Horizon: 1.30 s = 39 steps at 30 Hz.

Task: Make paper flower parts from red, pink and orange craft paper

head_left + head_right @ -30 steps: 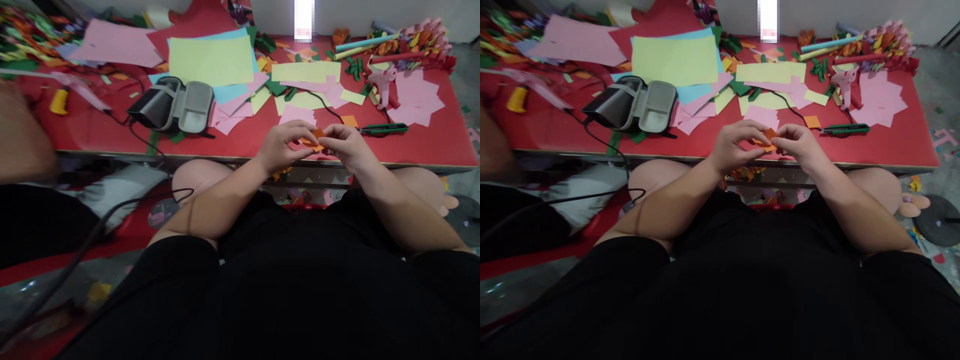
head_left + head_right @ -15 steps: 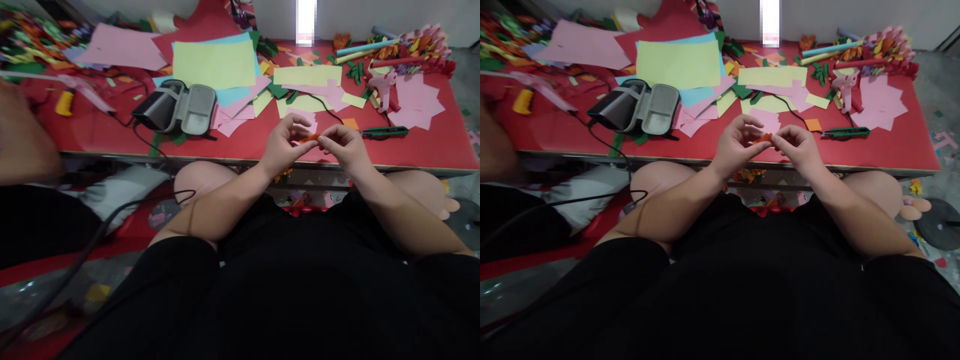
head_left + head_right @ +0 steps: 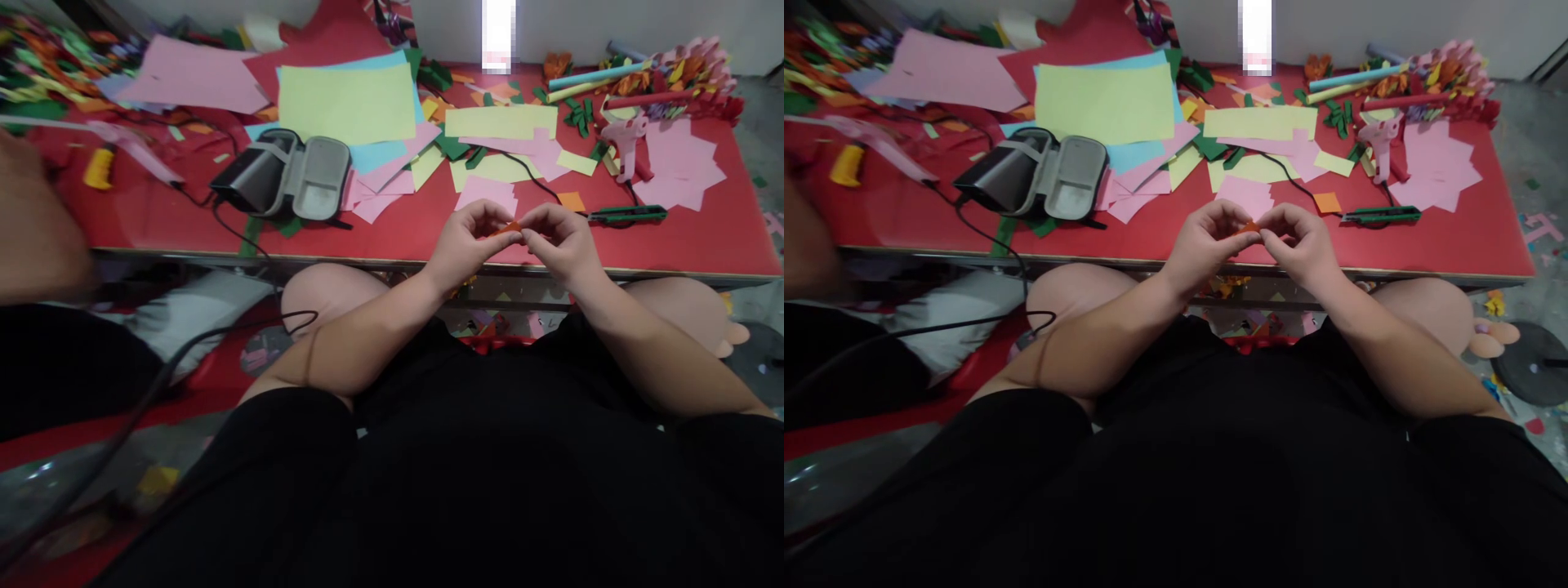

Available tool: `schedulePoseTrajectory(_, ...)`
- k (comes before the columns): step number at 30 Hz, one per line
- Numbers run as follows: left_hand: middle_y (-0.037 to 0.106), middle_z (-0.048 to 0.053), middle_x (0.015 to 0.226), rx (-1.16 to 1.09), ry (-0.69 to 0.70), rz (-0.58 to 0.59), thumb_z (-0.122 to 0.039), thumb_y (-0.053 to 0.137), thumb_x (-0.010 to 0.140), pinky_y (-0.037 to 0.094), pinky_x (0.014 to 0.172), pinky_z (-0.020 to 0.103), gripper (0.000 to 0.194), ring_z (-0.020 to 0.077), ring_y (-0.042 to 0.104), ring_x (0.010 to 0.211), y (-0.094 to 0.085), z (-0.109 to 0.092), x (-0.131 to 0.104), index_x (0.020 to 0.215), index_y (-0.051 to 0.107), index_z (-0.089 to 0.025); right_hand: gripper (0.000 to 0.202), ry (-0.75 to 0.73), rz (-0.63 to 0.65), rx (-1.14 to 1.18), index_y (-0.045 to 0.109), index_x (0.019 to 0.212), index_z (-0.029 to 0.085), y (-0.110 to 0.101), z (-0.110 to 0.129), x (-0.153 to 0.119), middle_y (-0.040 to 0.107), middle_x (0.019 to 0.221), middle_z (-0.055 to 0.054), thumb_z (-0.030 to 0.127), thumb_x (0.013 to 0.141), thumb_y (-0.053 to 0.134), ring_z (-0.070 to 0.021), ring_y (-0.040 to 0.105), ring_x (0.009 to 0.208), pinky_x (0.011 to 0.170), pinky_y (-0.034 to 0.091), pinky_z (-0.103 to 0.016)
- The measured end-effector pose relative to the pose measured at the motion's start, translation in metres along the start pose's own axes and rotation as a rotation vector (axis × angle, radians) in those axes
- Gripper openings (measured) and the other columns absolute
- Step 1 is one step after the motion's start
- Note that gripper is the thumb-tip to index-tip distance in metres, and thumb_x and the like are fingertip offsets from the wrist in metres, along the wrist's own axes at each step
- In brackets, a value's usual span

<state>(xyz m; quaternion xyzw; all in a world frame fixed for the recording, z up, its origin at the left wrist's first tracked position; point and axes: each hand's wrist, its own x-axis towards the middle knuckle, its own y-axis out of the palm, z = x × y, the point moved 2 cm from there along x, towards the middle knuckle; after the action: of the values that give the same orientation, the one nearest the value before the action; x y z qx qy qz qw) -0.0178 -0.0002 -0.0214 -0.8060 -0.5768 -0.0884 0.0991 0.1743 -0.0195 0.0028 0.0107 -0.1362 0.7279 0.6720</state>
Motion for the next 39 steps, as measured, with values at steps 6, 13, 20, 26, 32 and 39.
schedulePoseTrajectory(6, 0.086, 0.008, 0.109, -0.012, -0.058, 0.004, -0.066, 0.094, 0.095, 0.069, 0.080, 0.034, 0.049, 0.0210, 0.083, 0.101, -0.002, -0.002, -0.002, 0.111, 0.077, -0.023, 0.018, -0.011, -0.023, 0.006, 0.075, 0.088, 0.026, 0.000, 0.001, 0.001, 0.079, 0.091, -0.004, 0.040, 0.083, 0.086, -0.0227, 0.075, 0.088, 0.072, 0.057, -0.037)
schedulePoseTrajectory(13, 0.088, 0.007, 0.107, -0.080, -0.113, -0.035, -0.061, 0.099, 0.090, 0.067, 0.080, 0.031, 0.044, 0.0188, 0.082, 0.100, -0.001, -0.006, -0.004, 0.105, 0.083, -0.023, 0.019, -0.014, -0.015, 0.041, 0.076, 0.088, 0.026, 0.000, -0.001, 0.002, 0.078, 0.090, -0.004, 0.041, 0.083, 0.087, -0.0230, 0.077, 0.089, 0.082, 0.064, -0.042)
schedulePoseTrajectory(20, 0.087, 0.004, 0.100, -0.152, -0.110, -0.054, -0.052, 0.103, 0.086, 0.063, 0.078, 0.027, 0.037, 0.0142, 0.078, 0.091, 0.000, -0.006, -0.003, 0.101, 0.086, -0.021, 0.021, -0.069, -0.025, 0.065, 0.076, 0.088, 0.026, 0.001, -0.010, 0.004, 0.078, 0.088, -0.002, 0.041, 0.082, 0.088, -0.0211, 0.077, 0.086, 0.080, 0.066, -0.039)
schedulePoseTrajectory(26, 0.085, 0.004, 0.095, -0.165, -0.094, -0.072, -0.048, 0.103, 0.086, 0.062, 0.078, 0.027, 0.034, 0.0141, 0.077, 0.088, 0.000, -0.009, -0.003, 0.096, 0.086, -0.021, 0.019, -0.097, -0.015, 0.068, 0.077, 0.090, 0.025, 0.001, -0.013, 0.005, 0.078, 0.089, -0.002, 0.039, 0.084, 0.089, -0.0211, 0.077, 0.086, 0.082, 0.067, -0.040)
schedulePoseTrajectory(32, 0.083, 0.003, 0.092, -0.179, -0.102, -0.073, -0.045, 0.103, 0.086, 0.061, 0.076, 0.026, 0.031, 0.0126, 0.074, 0.085, 0.001, -0.009, -0.003, 0.095, 0.086, -0.021, 0.017, -0.108, -0.015, 0.085, 0.078, 0.091, 0.025, 0.001, -0.011, 0.003, 0.079, 0.089, -0.002, 0.037, 0.085, 0.088, -0.0209, 0.077, 0.086, 0.081, 0.066, -0.040)
schedulePoseTrajectory(39, 0.086, 0.005, 0.094, -0.160, -0.145, -0.109, -0.041, 0.102, 0.085, 0.063, 0.079, 0.028, 0.028, 0.0146, 0.076, 0.087, 0.002, -0.011, -0.003, 0.094, 0.086, -0.020, 0.031, -0.051, 0.031, 0.035, 0.073, 0.092, 0.025, 0.001, -0.007, 0.001, 0.076, 0.090, -0.002, 0.048, 0.085, 0.092, -0.0191, 0.073, 0.085, 0.072, 0.060, -0.035)
